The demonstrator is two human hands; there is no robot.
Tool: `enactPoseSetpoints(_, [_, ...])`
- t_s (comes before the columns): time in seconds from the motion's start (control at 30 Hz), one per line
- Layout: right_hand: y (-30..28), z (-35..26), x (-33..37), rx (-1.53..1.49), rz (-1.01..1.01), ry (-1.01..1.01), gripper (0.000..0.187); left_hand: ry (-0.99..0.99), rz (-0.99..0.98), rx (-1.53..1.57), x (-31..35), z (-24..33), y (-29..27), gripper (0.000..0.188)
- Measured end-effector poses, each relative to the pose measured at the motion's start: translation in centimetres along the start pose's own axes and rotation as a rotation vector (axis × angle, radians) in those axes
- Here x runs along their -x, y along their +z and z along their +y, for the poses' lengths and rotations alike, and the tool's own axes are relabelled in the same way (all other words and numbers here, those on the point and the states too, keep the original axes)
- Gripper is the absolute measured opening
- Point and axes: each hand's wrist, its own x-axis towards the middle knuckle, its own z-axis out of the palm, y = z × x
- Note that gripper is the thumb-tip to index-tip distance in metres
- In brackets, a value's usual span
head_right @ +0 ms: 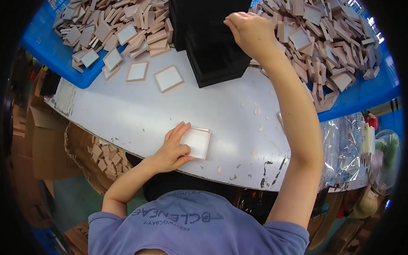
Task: Assembling and filling small gift boxes with foam inserts in a manufacturing facility.
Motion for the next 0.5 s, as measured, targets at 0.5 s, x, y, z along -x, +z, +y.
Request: enactPoseSetpoints(0.5, [-1.5, -16.0, 16.6, -0.498, -0.189, -0.355, 0.013, -0.123, 0.269, 0.154, 0.0, -0.4, 1.1, 0.091])
